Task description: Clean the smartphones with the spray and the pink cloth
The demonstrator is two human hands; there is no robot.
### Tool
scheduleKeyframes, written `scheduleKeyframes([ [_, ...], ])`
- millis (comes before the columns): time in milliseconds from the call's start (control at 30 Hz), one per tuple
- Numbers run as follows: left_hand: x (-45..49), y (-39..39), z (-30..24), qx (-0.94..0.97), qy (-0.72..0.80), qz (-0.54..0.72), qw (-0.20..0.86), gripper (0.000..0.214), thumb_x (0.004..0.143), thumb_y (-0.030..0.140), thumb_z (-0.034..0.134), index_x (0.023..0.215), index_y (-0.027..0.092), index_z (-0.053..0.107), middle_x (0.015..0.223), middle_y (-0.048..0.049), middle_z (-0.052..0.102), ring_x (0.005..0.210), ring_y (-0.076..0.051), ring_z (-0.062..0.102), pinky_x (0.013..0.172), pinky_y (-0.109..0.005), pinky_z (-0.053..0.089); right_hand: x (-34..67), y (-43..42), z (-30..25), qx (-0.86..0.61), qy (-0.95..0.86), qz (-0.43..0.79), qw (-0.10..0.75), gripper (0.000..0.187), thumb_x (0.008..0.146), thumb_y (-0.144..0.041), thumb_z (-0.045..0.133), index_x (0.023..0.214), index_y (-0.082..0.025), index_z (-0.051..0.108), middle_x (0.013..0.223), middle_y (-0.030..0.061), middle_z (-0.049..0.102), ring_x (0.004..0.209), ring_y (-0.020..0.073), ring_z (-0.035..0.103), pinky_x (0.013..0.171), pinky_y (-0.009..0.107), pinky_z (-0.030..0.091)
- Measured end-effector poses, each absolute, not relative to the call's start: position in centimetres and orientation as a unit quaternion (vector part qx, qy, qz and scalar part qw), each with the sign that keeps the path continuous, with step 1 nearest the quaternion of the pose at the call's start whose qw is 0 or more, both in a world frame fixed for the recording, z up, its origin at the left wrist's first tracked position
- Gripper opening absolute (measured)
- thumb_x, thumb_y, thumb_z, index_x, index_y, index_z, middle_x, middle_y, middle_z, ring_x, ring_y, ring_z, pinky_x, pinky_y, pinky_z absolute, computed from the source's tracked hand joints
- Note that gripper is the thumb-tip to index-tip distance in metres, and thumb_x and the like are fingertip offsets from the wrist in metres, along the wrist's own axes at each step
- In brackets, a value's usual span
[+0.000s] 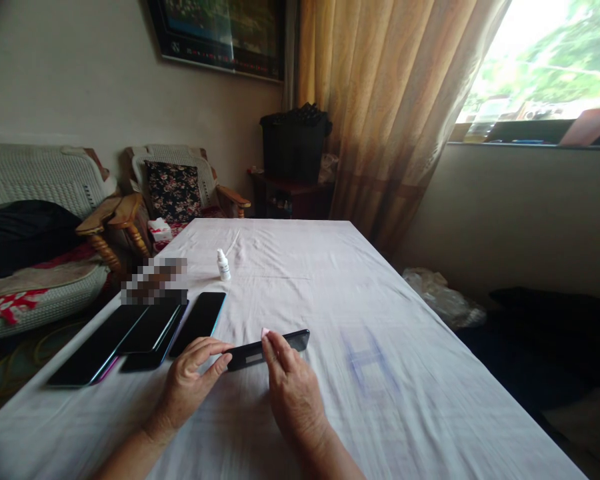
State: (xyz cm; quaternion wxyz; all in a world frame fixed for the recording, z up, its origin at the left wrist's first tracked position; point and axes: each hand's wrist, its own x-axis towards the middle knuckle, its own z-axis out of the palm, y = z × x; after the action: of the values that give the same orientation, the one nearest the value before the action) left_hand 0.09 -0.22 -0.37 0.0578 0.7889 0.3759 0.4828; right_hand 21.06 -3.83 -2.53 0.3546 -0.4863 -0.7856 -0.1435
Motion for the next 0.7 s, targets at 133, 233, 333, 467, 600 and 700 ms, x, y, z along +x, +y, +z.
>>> scheduleKeyframes([
  [133,0.1,-0.2,-0.4,0.789,0.377,0.482,0.061,0.011,0.09,0.026,0.059,0.089,0.023,0.07,0.08,-0.0024,0.073,0.076,-0.018,0.068,0.071,-0.031,0.056,22.7,-3.9,-2.4,-0.525,-0.755,-0.147,0.365,0.059,0.09,-0.002,0.037,0.146,-0.021,0.041,0.129,0.0119,0.061,0.109,0.0198,0.065,0.086,0.029,0.058],
  [233,0.1,-0.1,-0.4,0.789,0.369,0.487,0.057,0.01,0.09,0.026,0.06,0.089,0.023,0.069,0.08,-0.0017,0.073,0.075,-0.018,0.068,0.071,-0.03,0.056,24.0,-3.9,-2.6,-0.558,-0.719,-0.151,0.386,0.057,0.091,-0.003,0.037,0.144,-0.023,0.045,0.128,0.0108,0.062,0.108,0.0196,0.065,0.085,0.03,0.058],
  [333,0.1,-0.1,-0.5,0.79,0.364,0.49,0.054,0.009,0.09,0.026,0.06,0.09,0.023,0.069,0.08,-0.0015,0.073,0.075,-0.017,0.068,0.071,-0.03,0.056,24.7,-3.7,-3.1,-0.585,-0.691,-0.138,0.402,0.056,0.09,-0.004,0.035,0.142,-0.023,0.047,0.129,0.0102,0.061,0.108,0.0198,0.065,0.084,0.03,0.058],
  [467,0.1,-0.1,-0.4,0.787,0.38,0.482,0.061,0.012,0.09,0.029,0.059,0.088,0.023,0.07,0.079,-0.0025,0.073,0.076,-0.018,0.068,0.071,-0.031,0.056,24.4,-3.6,-3.3,-0.583,-0.688,-0.143,0.407,0.056,0.091,-0.004,0.036,0.142,-0.024,0.046,0.129,0.0103,0.061,0.108,0.0198,0.065,0.084,0.03,0.058],
  [600,0.2,-0.3,-0.2,0.788,0.387,0.475,0.059,0.015,0.091,0.03,0.058,0.088,0.023,0.07,0.079,-0.0029,0.073,0.076,-0.019,0.068,0.072,-0.031,0.056,23.2,-3.8,-2.7,-0.531,-0.737,-0.153,0.389,0.061,0.09,-0.002,0.037,0.147,-0.022,0.039,0.13,0.0111,0.061,0.112,0.0201,0.063,0.089,0.031,0.057],
  [700,0.1,-0.3,-0.2,0.791,0.385,0.473,0.055,0.014,0.091,0.03,0.058,0.089,0.023,0.07,0.079,-0.0027,0.073,0.076,-0.019,0.068,0.072,-0.032,0.056,22.1,-4.1,-2.2,-0.512,-0.763,-0.138,0.37,0.065,0.087,0.0,0.037,0.149,-0.02,0.036,0.132,0.0117,0.06,0.112,0.0205,0.063,0.09,0.032,0.057],
])
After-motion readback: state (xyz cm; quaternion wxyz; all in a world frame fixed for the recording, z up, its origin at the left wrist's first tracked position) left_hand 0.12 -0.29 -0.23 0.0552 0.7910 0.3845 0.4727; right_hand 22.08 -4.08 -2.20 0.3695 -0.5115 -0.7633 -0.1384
